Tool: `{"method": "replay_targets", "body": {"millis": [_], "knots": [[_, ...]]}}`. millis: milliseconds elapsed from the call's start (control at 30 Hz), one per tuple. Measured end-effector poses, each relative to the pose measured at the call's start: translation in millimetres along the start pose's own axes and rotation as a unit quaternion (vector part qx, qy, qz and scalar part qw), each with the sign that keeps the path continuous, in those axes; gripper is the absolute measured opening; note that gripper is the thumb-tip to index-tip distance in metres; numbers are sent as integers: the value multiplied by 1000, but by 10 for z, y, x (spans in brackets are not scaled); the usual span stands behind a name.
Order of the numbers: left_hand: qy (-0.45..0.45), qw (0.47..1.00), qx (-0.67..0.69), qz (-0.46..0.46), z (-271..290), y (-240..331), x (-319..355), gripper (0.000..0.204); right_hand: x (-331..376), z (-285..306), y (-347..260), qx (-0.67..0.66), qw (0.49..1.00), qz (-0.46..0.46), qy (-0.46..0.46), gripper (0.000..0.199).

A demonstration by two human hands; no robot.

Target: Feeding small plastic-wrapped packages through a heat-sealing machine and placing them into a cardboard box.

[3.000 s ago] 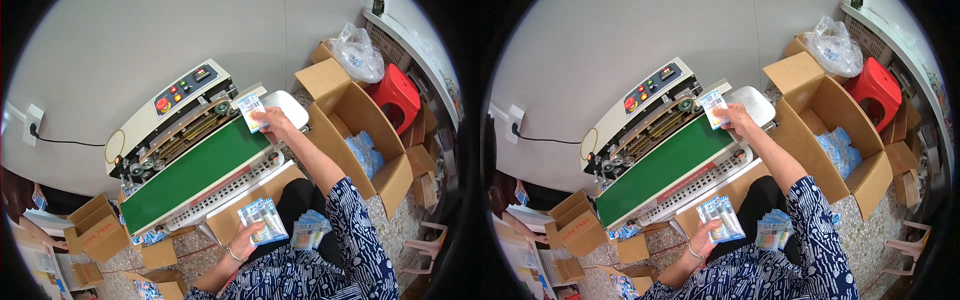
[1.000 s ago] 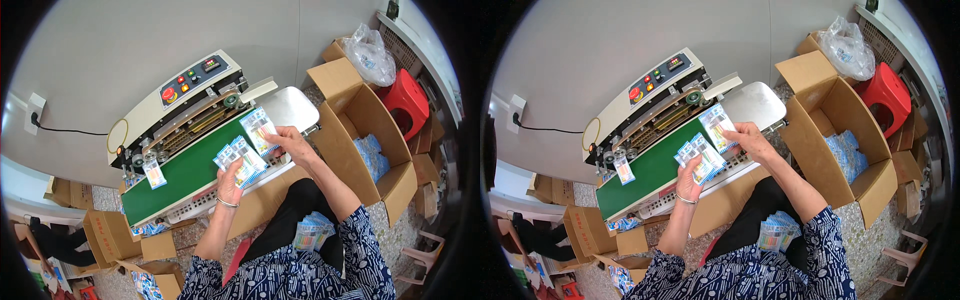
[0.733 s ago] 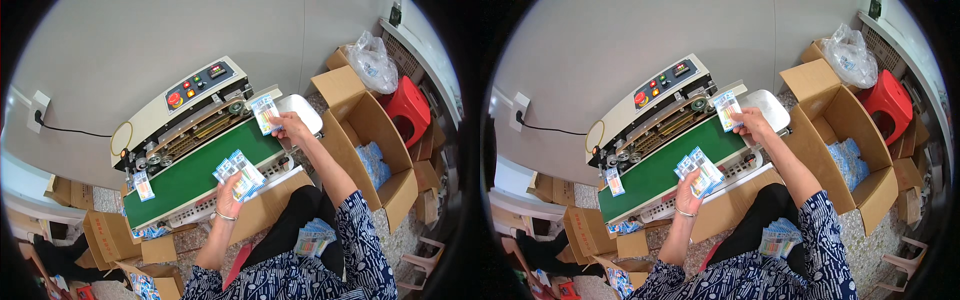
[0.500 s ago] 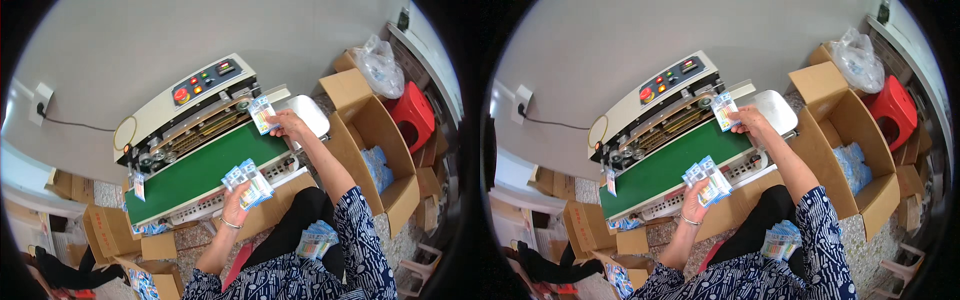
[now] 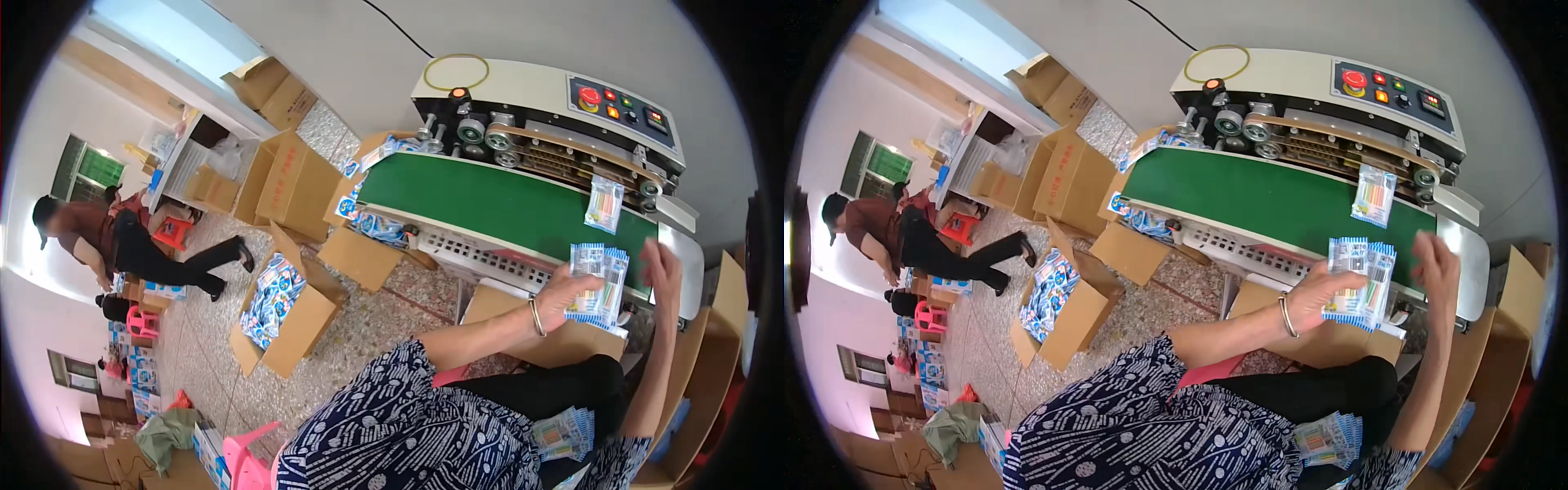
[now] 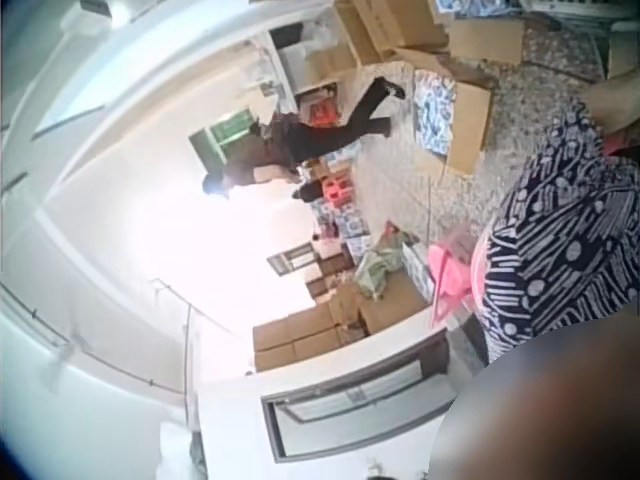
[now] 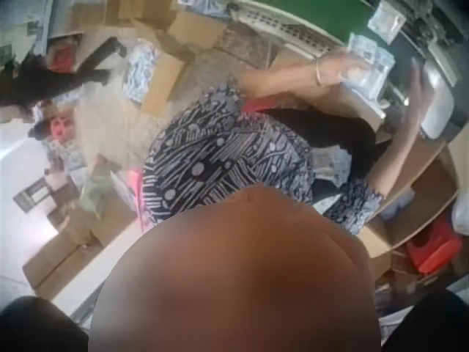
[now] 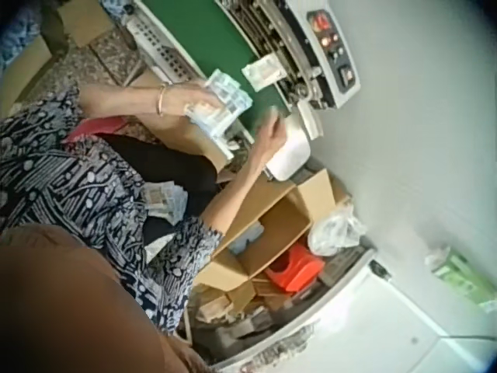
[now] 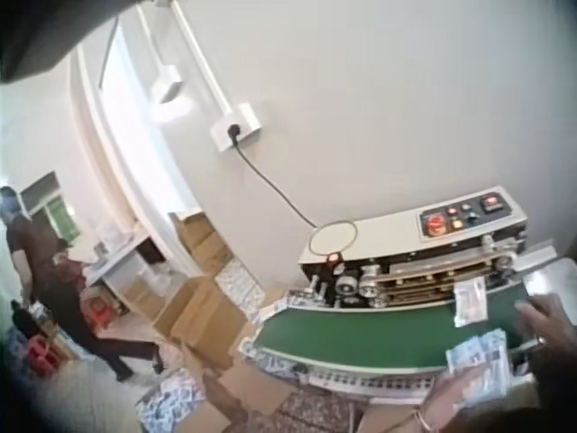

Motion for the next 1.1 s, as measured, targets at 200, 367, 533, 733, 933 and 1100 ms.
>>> {"method": "replay_targets", "body": {"millis": [200, 367, 533, 733, 933, 1100], "knots": [[3, 1000, -11, -13, -105, -150, -212, 34, 644, -195, 1, -70, 994, -55, -70, 24], [40, 999, -23, -23, 83, -328, -415, 31, 470, -42, 285, -34, 998, -31, -35, 20], [61, 997, -39, -22, 102, -390, -684, 31, 301, 180, 373, 39, 999, 30, 14, 25], [58, 998, -28, -8, -113, -542, -829, 30, 357, 332, 312, 48, 999, 23, -7, 27], [66, 997, -22, -26, -79, -540, -866, 30, 296, 518, 716, -95, 993, -73, -8, 22], [61, 997, -20, -39, -69, -504, -952, 31, 222, 489, 828, -243, 964, -106, -28, 16]]}}
Point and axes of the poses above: each hand's wrist, its own x-axis away from the middle knuckle, its own z-axis out of the back of the hand, y = z × x, the point moved 9 cm from there along -x, towards the middle knuckle, and after that the axes turned 4 degrees about -y, right-handed, at the moved point
